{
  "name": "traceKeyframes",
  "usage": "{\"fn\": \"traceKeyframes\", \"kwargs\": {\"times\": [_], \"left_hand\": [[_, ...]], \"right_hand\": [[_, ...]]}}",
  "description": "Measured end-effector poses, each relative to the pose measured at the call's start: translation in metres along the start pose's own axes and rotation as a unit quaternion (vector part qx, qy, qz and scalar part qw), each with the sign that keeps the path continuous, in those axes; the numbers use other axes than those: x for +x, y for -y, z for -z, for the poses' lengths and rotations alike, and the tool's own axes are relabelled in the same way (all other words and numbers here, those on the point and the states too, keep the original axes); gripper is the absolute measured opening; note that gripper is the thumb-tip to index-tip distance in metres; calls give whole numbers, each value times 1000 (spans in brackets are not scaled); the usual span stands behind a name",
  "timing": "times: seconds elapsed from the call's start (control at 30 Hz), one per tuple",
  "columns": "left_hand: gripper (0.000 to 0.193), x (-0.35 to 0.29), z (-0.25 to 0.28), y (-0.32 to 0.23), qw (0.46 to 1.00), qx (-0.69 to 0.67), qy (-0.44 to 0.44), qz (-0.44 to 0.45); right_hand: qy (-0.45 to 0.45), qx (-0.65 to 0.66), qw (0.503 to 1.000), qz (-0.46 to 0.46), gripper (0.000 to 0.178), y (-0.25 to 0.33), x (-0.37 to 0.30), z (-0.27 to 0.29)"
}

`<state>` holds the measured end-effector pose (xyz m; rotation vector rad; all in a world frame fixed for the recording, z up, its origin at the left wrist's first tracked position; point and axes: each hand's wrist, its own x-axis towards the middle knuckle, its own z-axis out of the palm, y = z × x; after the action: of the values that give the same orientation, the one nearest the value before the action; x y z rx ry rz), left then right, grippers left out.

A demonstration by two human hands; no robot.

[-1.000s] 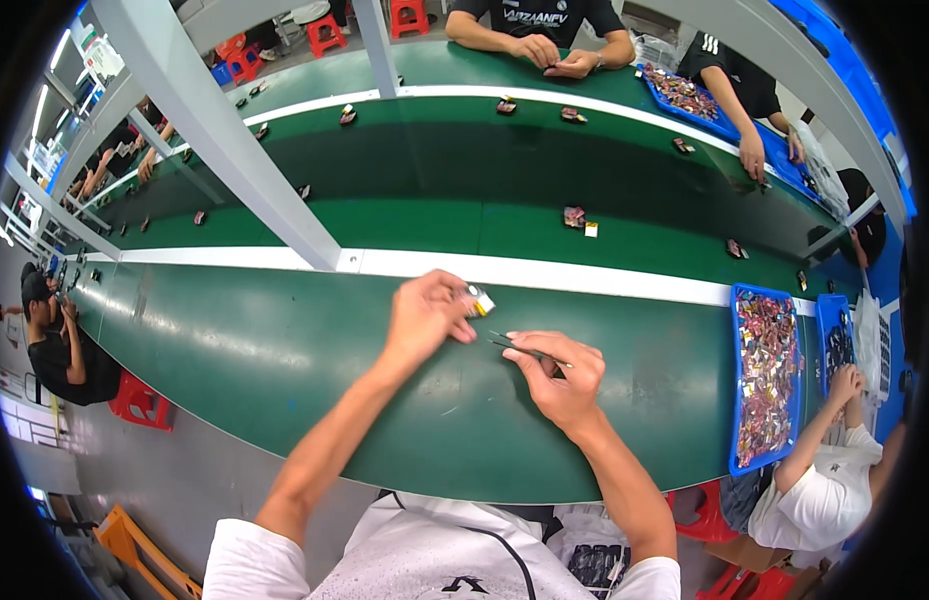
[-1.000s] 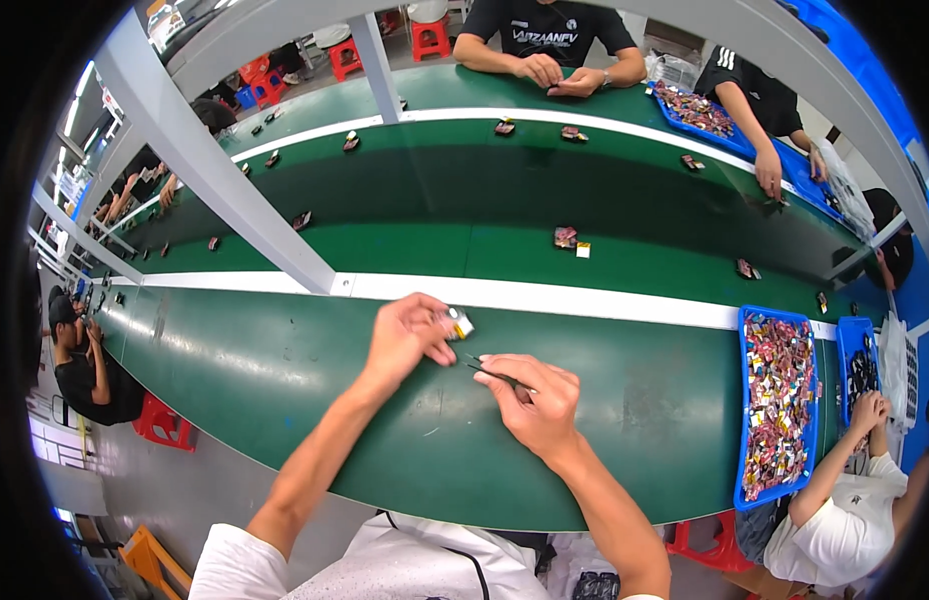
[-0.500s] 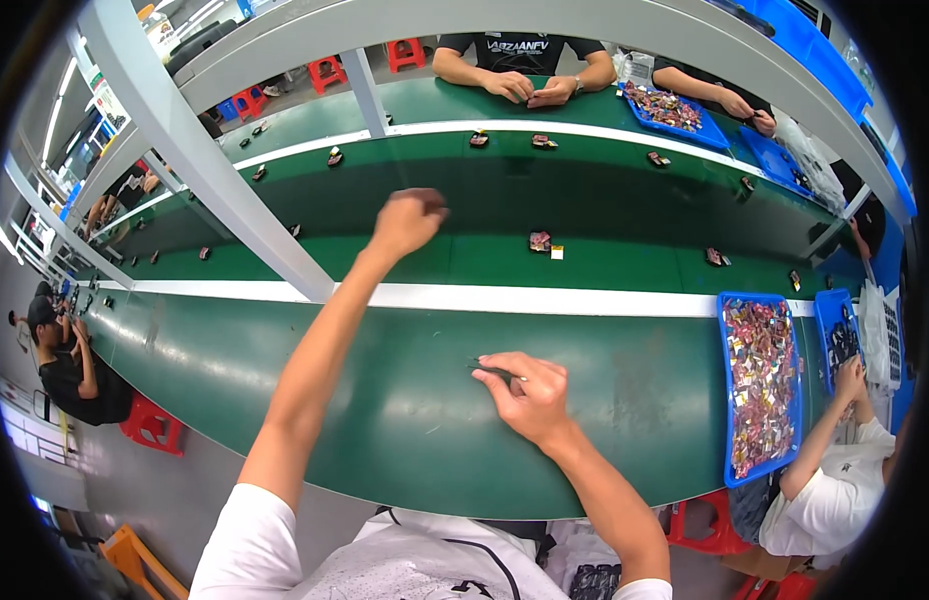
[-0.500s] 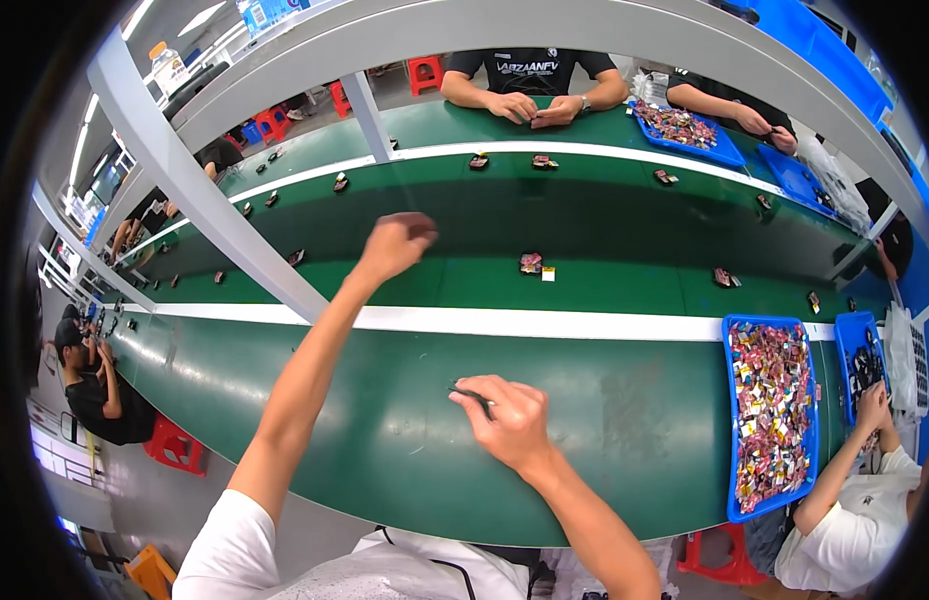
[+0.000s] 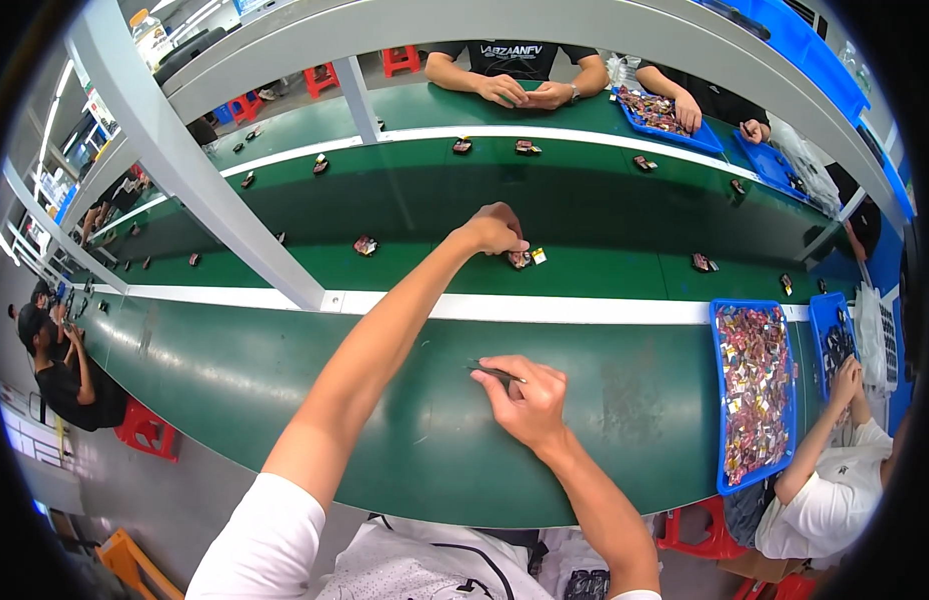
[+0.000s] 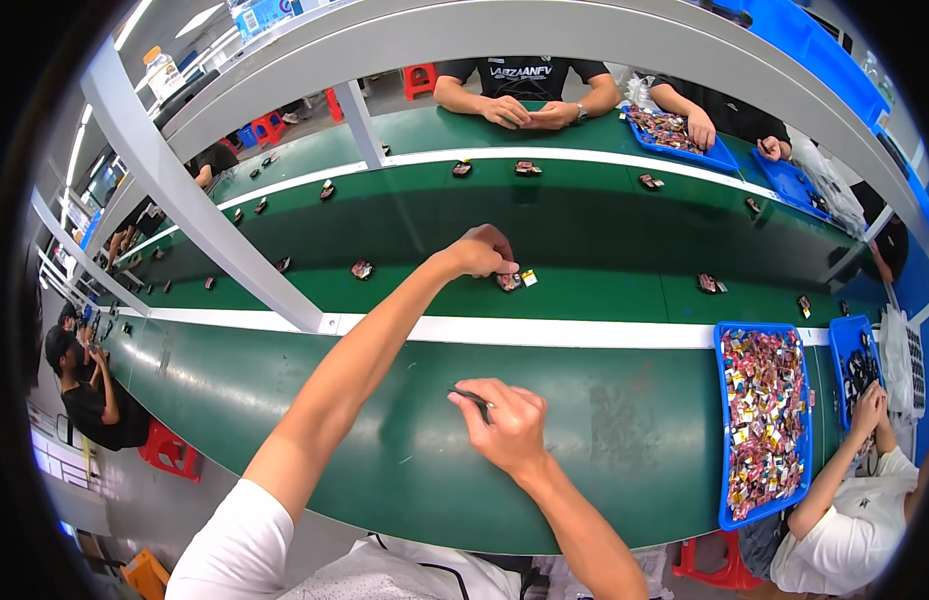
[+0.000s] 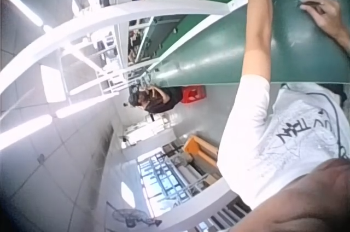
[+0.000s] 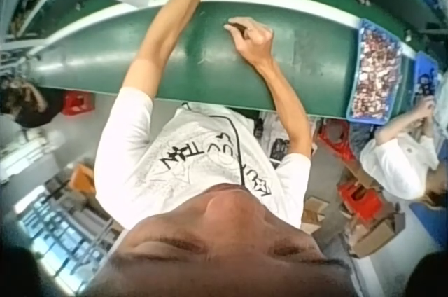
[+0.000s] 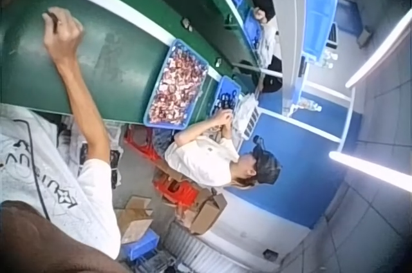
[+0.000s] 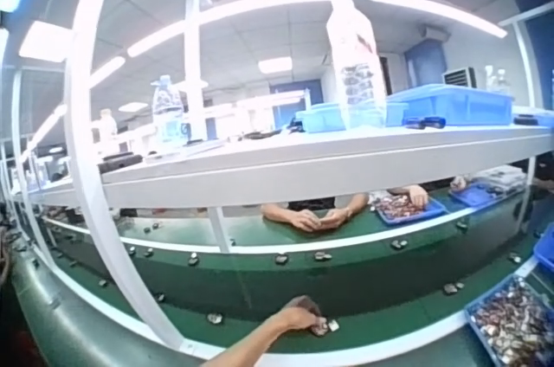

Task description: Manually assemble and test small electronic components on a factory conveyor line.

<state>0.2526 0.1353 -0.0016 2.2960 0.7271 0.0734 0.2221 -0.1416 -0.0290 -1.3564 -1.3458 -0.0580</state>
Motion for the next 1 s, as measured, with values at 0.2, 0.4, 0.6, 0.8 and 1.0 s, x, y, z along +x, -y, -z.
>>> {"fn": "traceKeyframes", "kwargs": {"times": [0.2, 0.4, 0.6, 0.8, 1.0], "left_hand": [[14, -64, 9, 12, 973, -224, -20, 54], [9, -173, -12, 4, 946, -284, -157, 24], [10, -243, -53, 14, 903, -375, -206, 45], [10, -245, -69, 21, 898, -387, -209, 12], [8, -247, -77, 27, 895, -370, -246, -31]], "right_hand": [[-5, 16, 1000, -21, 15, 4, 2, -1], [-21, 99, 989, -112, 10, -2, -2, 4], [2, 280, 925, -255, 13, -6, -5, 0], [32, 263, 929, -260, 14, -1, -3, 0], [29, 211, 948, -236, 13, 0, -1, -4]]}}
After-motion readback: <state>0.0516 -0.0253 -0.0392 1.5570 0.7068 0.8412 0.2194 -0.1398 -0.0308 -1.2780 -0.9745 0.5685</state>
